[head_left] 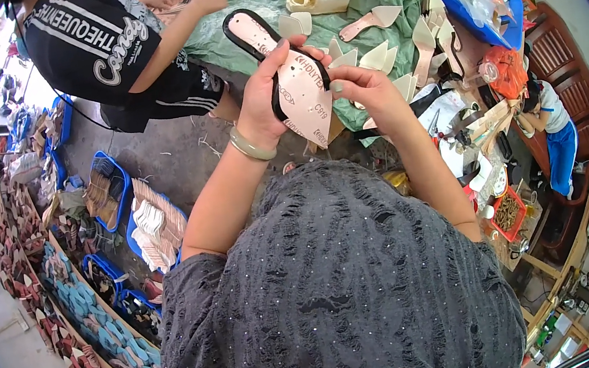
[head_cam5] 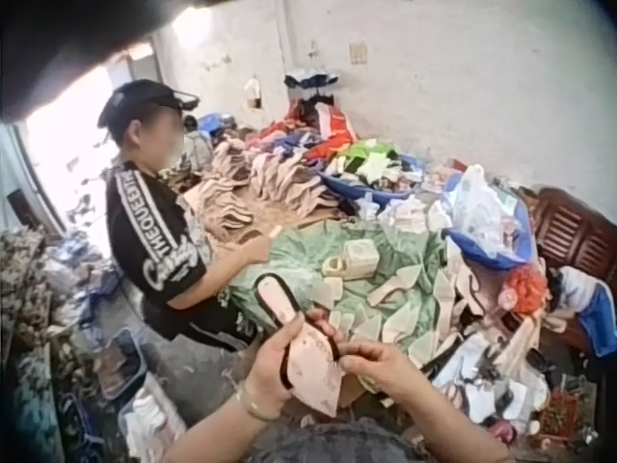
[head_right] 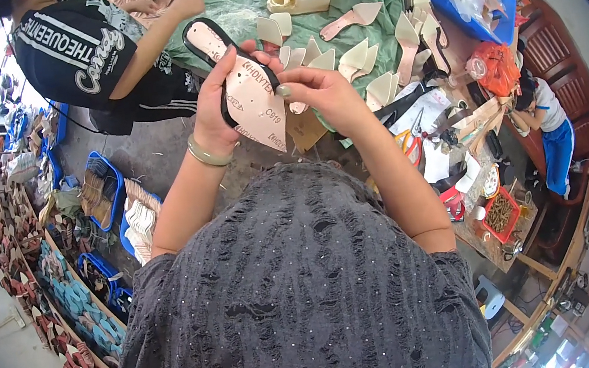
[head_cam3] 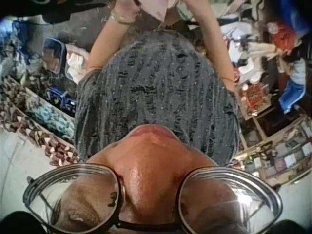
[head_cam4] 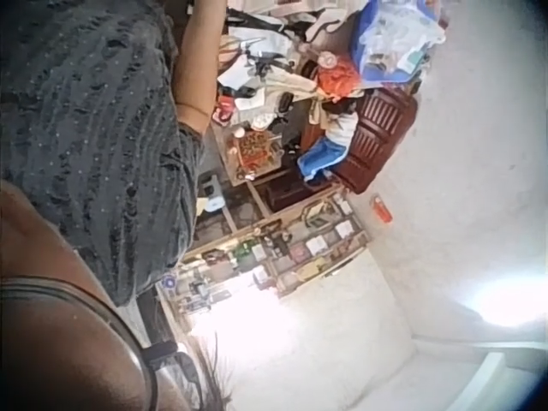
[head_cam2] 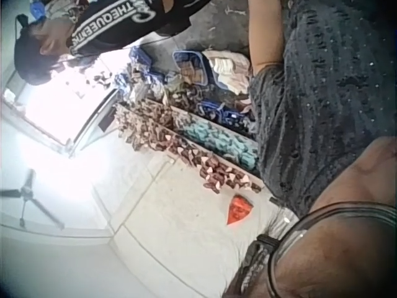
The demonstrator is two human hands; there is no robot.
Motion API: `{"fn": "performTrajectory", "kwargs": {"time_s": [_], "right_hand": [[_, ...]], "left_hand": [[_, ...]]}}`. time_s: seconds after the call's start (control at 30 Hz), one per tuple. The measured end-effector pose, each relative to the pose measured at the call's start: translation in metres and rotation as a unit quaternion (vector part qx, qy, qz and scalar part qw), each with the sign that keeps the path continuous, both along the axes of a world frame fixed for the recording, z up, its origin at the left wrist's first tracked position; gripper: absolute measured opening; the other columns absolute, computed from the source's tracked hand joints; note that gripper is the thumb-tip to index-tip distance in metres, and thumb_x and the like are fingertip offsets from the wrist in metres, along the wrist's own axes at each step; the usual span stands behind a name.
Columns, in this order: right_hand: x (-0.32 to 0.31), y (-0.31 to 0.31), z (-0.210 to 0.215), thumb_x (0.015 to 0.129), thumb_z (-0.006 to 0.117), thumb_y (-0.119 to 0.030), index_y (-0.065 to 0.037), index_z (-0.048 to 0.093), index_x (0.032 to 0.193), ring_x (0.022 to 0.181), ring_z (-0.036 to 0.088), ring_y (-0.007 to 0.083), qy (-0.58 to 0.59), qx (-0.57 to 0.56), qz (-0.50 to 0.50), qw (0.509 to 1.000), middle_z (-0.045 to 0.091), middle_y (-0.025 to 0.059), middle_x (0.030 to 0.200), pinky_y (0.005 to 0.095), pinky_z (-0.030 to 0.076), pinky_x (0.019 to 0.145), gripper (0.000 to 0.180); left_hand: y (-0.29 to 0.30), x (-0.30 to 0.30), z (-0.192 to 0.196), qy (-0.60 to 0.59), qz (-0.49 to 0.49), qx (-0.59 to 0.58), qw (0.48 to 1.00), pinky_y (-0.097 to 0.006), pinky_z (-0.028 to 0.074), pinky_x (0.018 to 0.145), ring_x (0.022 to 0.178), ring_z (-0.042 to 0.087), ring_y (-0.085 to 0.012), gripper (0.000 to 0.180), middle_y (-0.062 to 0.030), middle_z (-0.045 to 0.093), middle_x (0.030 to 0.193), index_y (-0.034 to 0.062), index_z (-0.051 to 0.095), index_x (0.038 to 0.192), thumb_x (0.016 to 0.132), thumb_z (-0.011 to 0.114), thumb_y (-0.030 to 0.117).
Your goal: The person assembles high-heeled shoe components by applying shoe straps to shoe soles and trimming the edges of the straps with scissors.
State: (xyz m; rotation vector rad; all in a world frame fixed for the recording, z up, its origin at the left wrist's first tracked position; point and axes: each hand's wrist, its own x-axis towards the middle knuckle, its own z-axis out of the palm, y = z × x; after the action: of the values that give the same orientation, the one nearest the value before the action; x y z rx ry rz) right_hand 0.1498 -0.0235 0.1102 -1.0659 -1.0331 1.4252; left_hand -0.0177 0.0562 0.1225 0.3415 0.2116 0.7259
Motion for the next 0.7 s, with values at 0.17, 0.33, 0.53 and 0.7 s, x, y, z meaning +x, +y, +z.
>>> {"fn": "performTrajectory", "kwargs": {"time_s": [0.17,0.33,0.53,0.7], "right_hand": [[0.02,0.008,-0.008,0.094,0.052,-0.025,0.001,0.063,0.11,0.084,0.055,0.0101,-0.048,-0.004,-0.117,0.992,0.064,0.0024,0.091,0.0241,0.044,0.08,0.032],[0.011,0.023,0.025,0.093,0.052,-0.022,-0.002,0.062,0.113,0.083,0.054,0.0086,-0.084,0.053,-0.139,0.985,0.063,0.0028,0.097,0.0242,0.044,0.078,0.031],[-0.01,0.04,0.069,0.075,0.073,-0.023,-0.007,0.066,0.108,0.066,0.05,0.0036,-0.234,0.14,-0.131,0.953,0.062,0.0008,0.088,0.0214,0.043,0.059,0.037],[-0.019,0.033,0.07,0.074,0.074,-0.022,-0.003,0.069,0.086,0.062,0.053,0.0058,-0.256,0.081,-0.052,0.962,0.062,0.0003,0.066,0.0232,0.045,0.06,0.022]], "left_hand": [[0.005,-0.013,0.004,0.233,-0.038,0.266,0.935,-0.029,0.048,0.073,0.085,0.06,-0.0145,0.022,-0.0098,0.064,0.091,0.0035,0.05,0.11,0.094,0.05,0.019],[0.005,-0.021,-0.002,0.277,-0.127,0.382,0.873,-0.028,0.045,0.079,0.088,0.056,-0.0135,0.025,-0.0074,0.062,0.094,0.0039,0.049,0.112,0.093,0.052,0.021],[0.011,-0.031,-0.007,0.265,-0.267,0.43,0.82,-0.028,0.044,0.081,0.09,0.055,-0.0124,0.034,-0.0043,0.061,0.098,0.0017,0.049,0.116,0.091,0.058,0.023],[0.018,-0.036,0.003,0.307,-0.286,0.471,0.776,-0.028,0.044,0.086,0.099,0.055,-0.0139,0.04,-0.0057,0.059,0.106,0.0013,0.049,0.119,0.088,0.062,0.023]]}}
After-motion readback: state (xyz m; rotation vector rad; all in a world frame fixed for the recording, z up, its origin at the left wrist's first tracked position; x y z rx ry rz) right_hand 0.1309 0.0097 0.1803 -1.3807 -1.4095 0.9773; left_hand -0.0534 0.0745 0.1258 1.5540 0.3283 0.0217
